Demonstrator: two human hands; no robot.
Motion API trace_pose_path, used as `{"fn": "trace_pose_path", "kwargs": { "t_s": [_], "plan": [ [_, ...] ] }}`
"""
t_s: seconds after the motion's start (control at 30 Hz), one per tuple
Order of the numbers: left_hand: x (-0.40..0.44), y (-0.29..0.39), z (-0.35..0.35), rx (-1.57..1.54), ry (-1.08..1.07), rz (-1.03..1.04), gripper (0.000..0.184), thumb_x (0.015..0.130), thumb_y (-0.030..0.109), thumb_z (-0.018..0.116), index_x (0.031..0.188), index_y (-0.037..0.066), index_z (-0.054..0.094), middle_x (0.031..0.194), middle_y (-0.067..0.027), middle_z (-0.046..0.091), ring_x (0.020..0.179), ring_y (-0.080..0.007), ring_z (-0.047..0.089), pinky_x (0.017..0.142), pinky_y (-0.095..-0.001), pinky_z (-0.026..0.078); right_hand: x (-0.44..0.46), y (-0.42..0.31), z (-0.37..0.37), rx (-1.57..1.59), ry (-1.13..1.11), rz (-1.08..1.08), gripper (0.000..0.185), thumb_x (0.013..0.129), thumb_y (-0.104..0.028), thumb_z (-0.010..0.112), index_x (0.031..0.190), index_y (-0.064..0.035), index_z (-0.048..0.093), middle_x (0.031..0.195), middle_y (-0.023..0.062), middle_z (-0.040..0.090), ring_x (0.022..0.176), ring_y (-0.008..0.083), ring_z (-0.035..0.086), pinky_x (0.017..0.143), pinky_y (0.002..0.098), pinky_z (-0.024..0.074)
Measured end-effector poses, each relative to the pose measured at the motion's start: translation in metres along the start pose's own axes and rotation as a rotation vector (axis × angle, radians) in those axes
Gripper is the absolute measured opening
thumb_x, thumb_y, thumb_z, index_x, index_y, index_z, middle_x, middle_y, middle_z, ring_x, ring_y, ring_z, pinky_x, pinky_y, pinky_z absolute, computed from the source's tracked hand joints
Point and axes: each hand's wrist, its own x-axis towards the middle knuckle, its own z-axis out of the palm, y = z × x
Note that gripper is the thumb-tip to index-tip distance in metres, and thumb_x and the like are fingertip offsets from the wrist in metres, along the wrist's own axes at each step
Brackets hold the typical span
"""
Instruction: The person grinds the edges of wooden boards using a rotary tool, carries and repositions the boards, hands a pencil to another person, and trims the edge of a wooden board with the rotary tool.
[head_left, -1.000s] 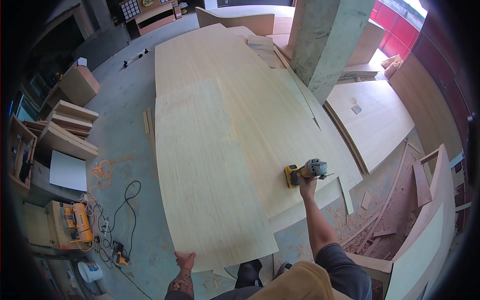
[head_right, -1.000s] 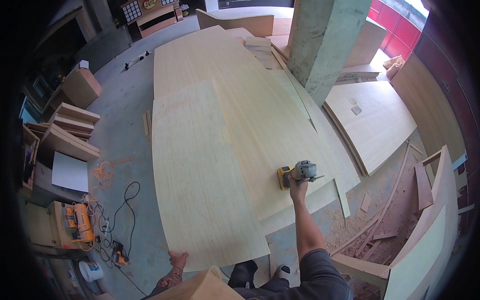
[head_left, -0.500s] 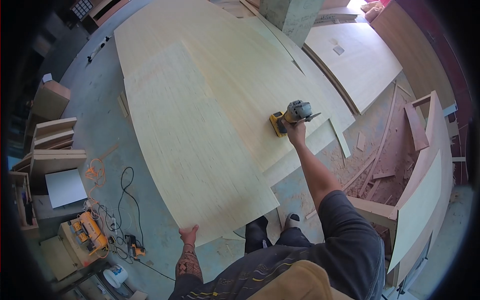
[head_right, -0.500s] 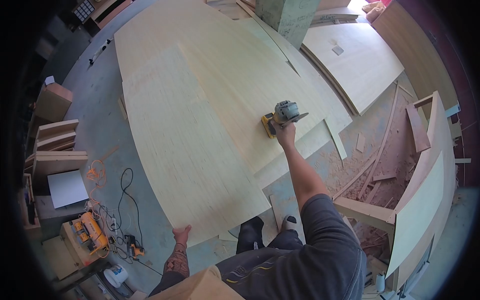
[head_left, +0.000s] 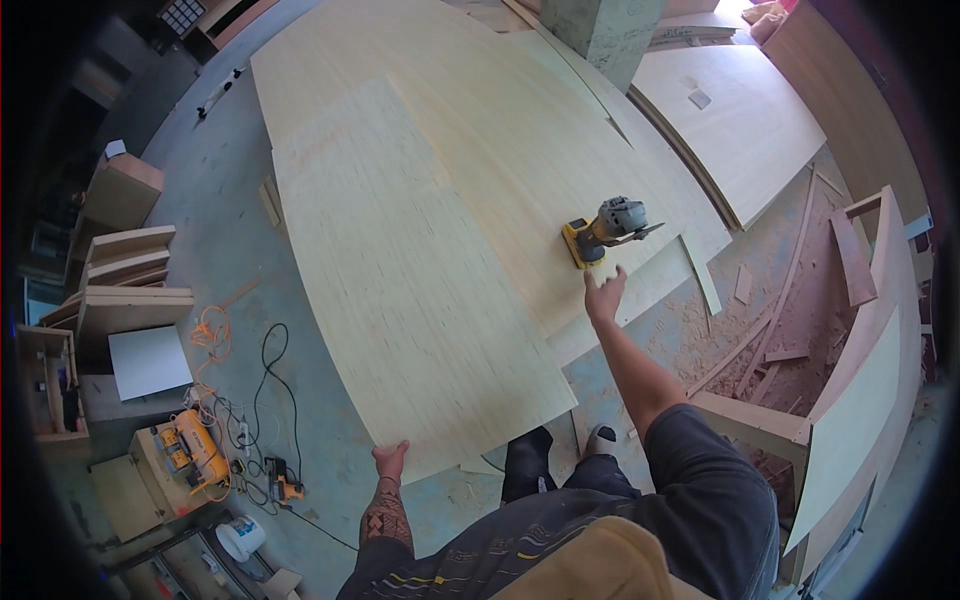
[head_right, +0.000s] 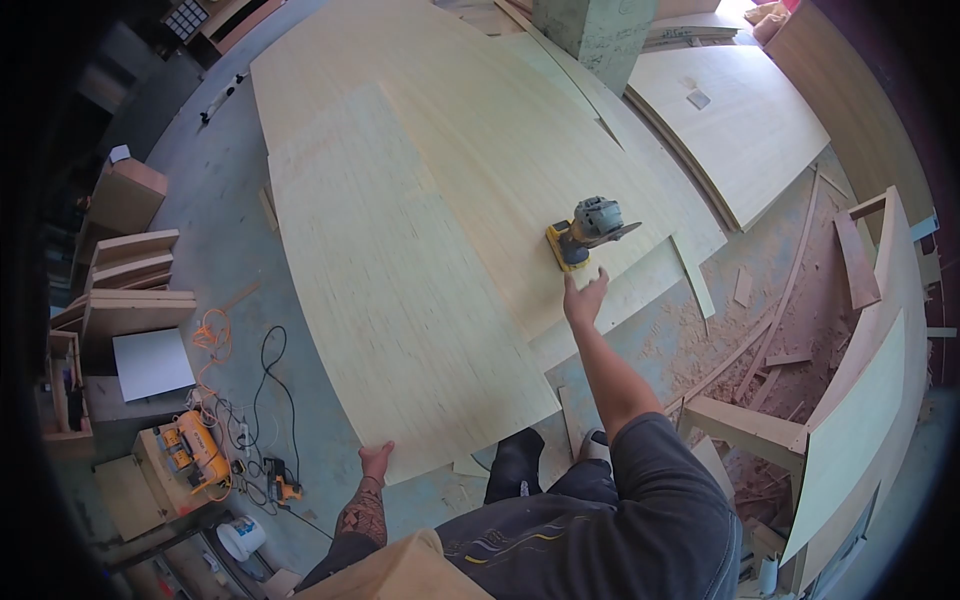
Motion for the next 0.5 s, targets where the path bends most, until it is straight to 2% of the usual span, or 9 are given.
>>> {"fn": "trace_pose_path", "kwargs": {
  "t_s": [0.07, 0.13, 0.17, 0.23, 0.3, 0.37, 0.4, 0.43, 0.5],
  "plan": [
    [-0.006, 0.006, -0.004, -0.047, -0.023, -0.006, 0.110, 0.081, 0.040, 0.097, 0.158, -0.004, 0.033, 0.149, -0.0263, 0.060, 0.135, -0.0391, 0.063, 0.114, -0.0443, 0.050, -0.066, 0.019, -0.012, -0.244, -0.177, 0.110, 0.084, 0.095, -0.037, 0.083, 0.154, 0.0055, 0.042, 0.150, 0.0350, 0.051, 0.134, 0.0497, 0.056, 0.116, 0.0532, 0.0459],
    [-0.032, 0.027, -0.002, -0.076, -0.125, -0.171, 0.103, 0.086, 0.047, 0.090, 0.155, -0.006, 0.036, 0.148, -0.0234, 0.062, 0.135, -0.0362, 0.064, 0.112, -0.0426, 0.051, -0.121, 0.059, -0.016, -0.347, -0.450, 0.212, 0.095, 0.090, -0.056, 0.082, 0.151, 0.0089, 0.047, 0.146, 0.0372, 0.058, 0.136, 0.0504, 0.058, 0.115, 0.0523, 0.0482],
    [-0.038, 0.025, 0.008, -0.091, -0.113, -0.171, 0.103, 0.086, 0.047, 0.090, 0.155, -0.006, 0.036, 0.148, -0.0234, 0.062, 0.135, -0.0362, 0.064, 0.112, -0.0426, 0.051, -0.133, 0.074, -0.014, -0.385, -0.596, 0.235, 0.101, 0.089, -0.063, 0.081, 0.151, 0.0102, 0.048, 0.144, 0.0374, 0.061, 0.136, 0.0500, 0.060, 0.114, 0.0515, 0.0491],
    [-0.046, 0.016, 0.025, 0.033, -0.191, -0.048, 0.090, 0.090, 0.049, 0.085, 0.149, -0.005, 0.044, 0.142, -0.0222, 0.067, 0.131, -0.0338, 0.066, 0.108, -0.0428, 0.053, -0.125, 0.045, -0.039, -0.453, -0.656, 0.194, 0.105, 0.088, -0.067, 0.080, 0.151, 0.0114, 0.050, 0.145, 0.0358, 0.062, 0.137, 0.0466, 0.061, 0.115, 0.0500, 0.0493],
    [-0.060, 0.014, 0.024, 0.041, -0.121, -0.004, 0.082, 0.091, 0.048, 0.085, 0.143, -0.004, 0.049, 0.138, -0.0218, 0.069, 0.128, -0.0335, 0.068, 0.106, -0.0430, 0.053, -0.108, 0.030, -0.061, -0.520, -0.703, 0.163, 0.109, 0.088, -0.072, 0.078, 0.151, 0.0127, 0.051, 0.146, 0.0342, 0.063, 0.138, 0.0431, 0.062, 0.116, 0.0485, 0.0494],
    [-0.081, 0.012, 0.018, 0.039, -0.069, 0.039, 0.075, 0.092, 0.046, 0.084, 0.138, -0.004, 0.053, 0.134, -0.0213, 0.071, 0.124, -0.0332, 0.069, 0.105, -0.0432, 0.054, -0.081, 0.024, -0.087, -0.348, -0.920, 0.204, 0.104, 0.087, -0.075, 0.076, 0.141, 0.0140, 0.062, 0.137, 0.0318, 0.071, 0.128, 0.0412, 0.070, 0.110, 0.0464, 0.0540],
    [-0.091, 0.013, 0.008, -0.072, -0.066, 0.080, 0.070, 0.093, 0.045, 0.084, 0.134, -0.004, 0.055, 0.131, -0.0207, 0.072, 0.121, -0.0329, 0.070, 0.103, -0.0431, 0.055, -0.091, 0.026, -0.091, -0.396, -0.776, 0.034, 0.096, 0.090, -0.073, 0.074, 0.133, 0.0117, 0.068, 0.129, 0.0275, 0.076, 0.116, 0.0361, 0.076, 0.102, 0.0441, 0.0577],
    [-0.102, 0.013, -0.003, -0.183, -0.056, 0.120, 0.066, 0.093, 0.043, 0.083, 0.131, -0.004, 0.057, 0.128, -0.0200, 0.073, 0.117, -0.0327, 0.072, 0.101, -0.0431, 0.056, -0.086, 0.027, -0.099, -0.395, -0.775, 0.014, 0.096, 0.090, -0.073, 0.074, 0.133, 0.0117, 0.068, 0.129, 0.0275, 0.076, 0.116, 0.0361, 0.076, 0.102, 0.0441, 0.0577],
    [-0.126, 0.012, -0.030, -0.254, -0.042, 0.137, 0.064, 0.094, 0.042, 0.083, 0.129, -0.004, 0.057, 0.126, -0.0195, 0.073, 0.113, -0.0300, 0.072, 0.098, -0.0420, 0.057, -0.097, -0.002, -0.128, -0.208, -1.036, 0.175, 0.084, 0.095, -0.068, 0.073, 0.133, 0.0068, 0.071, 0.116, 0.0206, 0.080, 0.103, 0.0296, 0.078, 0.095, 0.0409, 0.0590]
  ]
}}
